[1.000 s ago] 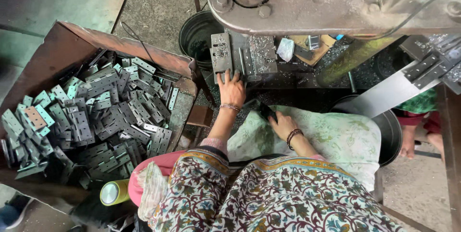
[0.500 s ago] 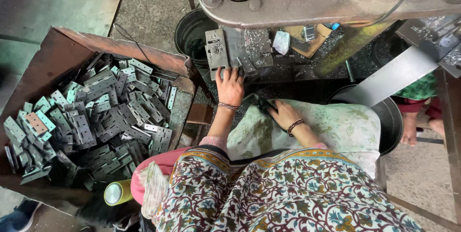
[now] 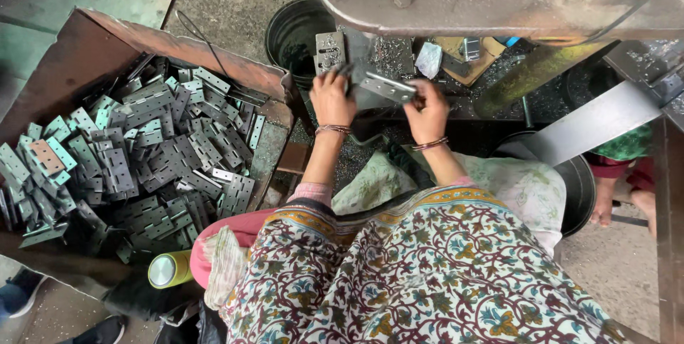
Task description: The person repeatedly places small metal pieces into a press machine, activates the press, and removes the processed pieces. The person handles the metal pieces by hand and operates the machine lever with the right hand.
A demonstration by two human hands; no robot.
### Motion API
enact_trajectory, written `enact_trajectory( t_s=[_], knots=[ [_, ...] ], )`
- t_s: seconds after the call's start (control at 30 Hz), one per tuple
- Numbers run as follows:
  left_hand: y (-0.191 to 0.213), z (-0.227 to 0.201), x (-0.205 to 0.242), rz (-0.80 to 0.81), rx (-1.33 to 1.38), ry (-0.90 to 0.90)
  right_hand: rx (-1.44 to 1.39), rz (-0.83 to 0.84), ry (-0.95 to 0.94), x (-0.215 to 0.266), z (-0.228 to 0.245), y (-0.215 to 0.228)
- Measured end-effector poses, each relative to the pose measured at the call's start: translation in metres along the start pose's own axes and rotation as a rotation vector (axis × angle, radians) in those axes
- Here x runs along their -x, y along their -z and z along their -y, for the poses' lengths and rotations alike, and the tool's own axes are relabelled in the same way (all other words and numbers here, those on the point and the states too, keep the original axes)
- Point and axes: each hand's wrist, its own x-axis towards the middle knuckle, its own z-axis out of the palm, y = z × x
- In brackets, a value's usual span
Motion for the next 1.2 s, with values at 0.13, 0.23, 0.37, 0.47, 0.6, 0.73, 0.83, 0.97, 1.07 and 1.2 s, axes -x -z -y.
enact_trajectory(
  t_s=[0.13, 0.23, 0.37, 0.47, 0.6, 0.73, 0.83, 0.97, 1.07, 1.2],
  knots=[
    [0.01, -0.009, 0.016, -0.023, -0.182, -0.085, 0.533, 0.293, 0.394, 0.01, 0.018, -0.025],
    [0.0, -0.022, 0.043, 0.135, -0.267, -0.117, 0.612, 0.317, 0.469, 0.015, 0.027, -0.035],
    [-0.011, -0.029, 0.064, 0.177, -0.376, -0.151, 0.613, 0.338, 0.396, 0.038, 0.032, -0.018],
    [-0.012, -0.036, 0.063, 0.38, -0.435, -0.11, 0.529, 0.347, 0.309, 0.058, 0.037, 0.005],
    [-0.015, -0.035, 0.05, 0.404, -0.491, -0.122, 0.591, 0.454, 0.126, 0.088, 0.028, 0.032],
    [-0.021, -0.025, 0.029, 0.269, -0.494, -0.104, 0.71, 0.671, -0.157, 0.105, 0.011, 0.043],
    [-0.024, -0.022, 0.019, 0.318, -0.485, -0.066, 0.721, 0.722, -0.247, 0.107, 0.0, 0.04],
    [-0.028, -0.026, 0.017, 0.329, -0.505, -0.052, 0.687, 0.667, -0.265, 0.111, -0.026, 0.032],
    [-0.03, -0.025, 0.018, 0.316, -0.484, -0.051, 0.653, 0.641, -0.336, 0.129, -0.057, 0.022],
    [-0.036, -0.02, 0.018, 0.307, -0.464, -0.069, 0.585, 0.567, -0.194, 0.158, -0.108, 0.007]
  ],
)
